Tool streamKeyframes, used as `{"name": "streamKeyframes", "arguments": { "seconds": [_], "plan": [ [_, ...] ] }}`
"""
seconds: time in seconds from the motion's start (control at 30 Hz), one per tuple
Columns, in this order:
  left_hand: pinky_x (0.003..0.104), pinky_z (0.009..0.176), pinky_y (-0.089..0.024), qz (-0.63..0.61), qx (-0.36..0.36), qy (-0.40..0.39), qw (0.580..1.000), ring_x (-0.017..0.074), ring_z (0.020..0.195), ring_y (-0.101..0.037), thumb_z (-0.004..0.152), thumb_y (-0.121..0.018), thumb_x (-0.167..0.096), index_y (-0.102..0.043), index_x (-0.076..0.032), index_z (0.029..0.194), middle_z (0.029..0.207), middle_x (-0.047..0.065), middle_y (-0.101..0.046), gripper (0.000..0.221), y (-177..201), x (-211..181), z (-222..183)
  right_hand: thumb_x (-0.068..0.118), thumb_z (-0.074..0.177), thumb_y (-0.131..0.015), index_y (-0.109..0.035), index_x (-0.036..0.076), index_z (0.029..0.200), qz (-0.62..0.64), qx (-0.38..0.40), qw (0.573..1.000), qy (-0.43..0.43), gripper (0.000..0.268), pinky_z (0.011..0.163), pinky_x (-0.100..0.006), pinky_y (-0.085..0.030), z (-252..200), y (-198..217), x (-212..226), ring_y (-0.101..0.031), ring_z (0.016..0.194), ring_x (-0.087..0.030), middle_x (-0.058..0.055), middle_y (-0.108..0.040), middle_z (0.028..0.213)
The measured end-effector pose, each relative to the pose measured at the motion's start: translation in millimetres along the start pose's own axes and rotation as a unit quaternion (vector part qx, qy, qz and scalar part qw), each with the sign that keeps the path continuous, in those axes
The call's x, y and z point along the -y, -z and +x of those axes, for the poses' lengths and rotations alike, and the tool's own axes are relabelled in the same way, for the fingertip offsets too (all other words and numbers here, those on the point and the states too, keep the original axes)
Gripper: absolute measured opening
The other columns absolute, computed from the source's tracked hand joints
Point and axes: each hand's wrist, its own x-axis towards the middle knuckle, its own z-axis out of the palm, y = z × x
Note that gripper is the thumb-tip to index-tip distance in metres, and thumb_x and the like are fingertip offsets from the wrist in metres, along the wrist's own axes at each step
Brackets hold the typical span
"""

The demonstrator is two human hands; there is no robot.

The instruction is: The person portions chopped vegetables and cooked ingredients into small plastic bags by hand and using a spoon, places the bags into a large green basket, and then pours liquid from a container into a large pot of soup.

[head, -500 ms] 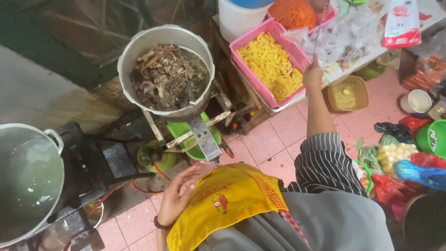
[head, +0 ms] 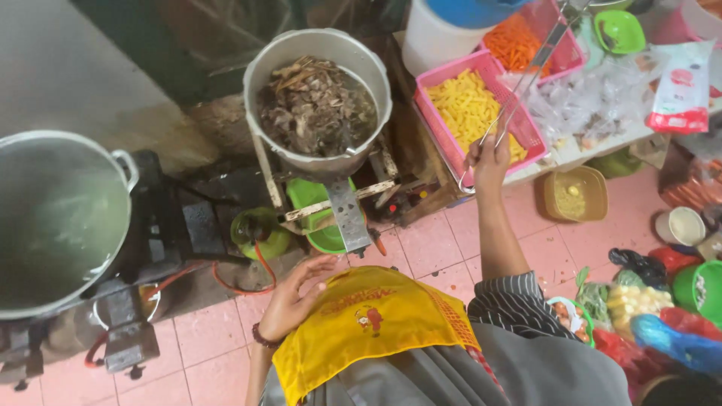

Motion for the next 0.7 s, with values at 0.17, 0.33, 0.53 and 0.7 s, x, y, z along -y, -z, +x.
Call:
{"name": "streamKeyframes", "arguments": {
  "seconds": [0.17, 0.33, 0.53, 0.7],
  "plan": [
    [0.043, 0.101, -0.053, 0.047, -0.050, -0.050, 0.996, 0.0296, 0.118, -0.067, 0.090, -0.062, -0.004, -0.056, -0.005, 0.141, 0.129, 0.015, -0.066, 0.051, 17.0, -3.9, -29.4, 0.031, 0.112, -0.042, -0.032, 0.023, 0.163, -0.025, 0.172, 0.985, -0.018, 0.052, 0.041, -0.025, -0.047, -64.7, -114.9, 3.2, -0.048, 0.049, -0.013, -0.003, -0.049, 0.064],
    [0.053, 0.099, -0.052, 0.063, -0.142, -0.067, 0.986, 0.0392, 0.116, -0.067, 0.095, -0.064, -0.008, -0.056, -0.004, 0.143, 0.122, 0.022, -0.069, 0.049, 35.3, -5.0, -85.4, 0.019, 0.110, -0.040, -0.038, 0.018, 0.160, 0.033, 0.369, 0.927, -0.054, 0.050, 0.035, -0.027, -0.048, -118.6, -206.1, -7.0, -0.045, 0.045, -0.017, -0.010, -0.047, 0.061],
    [0.052, 0.098, -0.054, 0.059, -0.227, -0.049, 0.971, 0.0374, 0.113, -0.069, 0.096, -0.062, -0.013, -0.058, -0.004, 0.142, 0.119, 0.020, -0.071, 0.046, 50.6, 21.1, -155.1, 0.017, 0.108, -0.041, -0.040, 0.018, 0.159, -0.012, 0.521, 0.847, -0.107, 0.050, 0.034, -0.026, -0.047, -178.9, -285.8, -38.2, -0.045, 0.045, -0.016, -0.010, -0.050, 0.063],
    [0.049, 0.099, -0.054, 0.068, -0.301, -0.021, 0.951, 0.0364, 0.114, -0.071, 0.095, -0.064, -0.009, -0.062, -0.004, 0.136, 0.117, 0.017, -0.073, 0.042, 61.6, 24.6, -198.4, 0.013, 0.109, -0.039, -0.037, 0.018, 0.159, -0.009, 0.616, 0.766, -0.184, 0.050, 0.031, -0.026, -0.047, -232.4, -336.0, -42.4, -0.045, 0.042, -0.015, -0.008, -0.046, 0.063]
  ]
}}
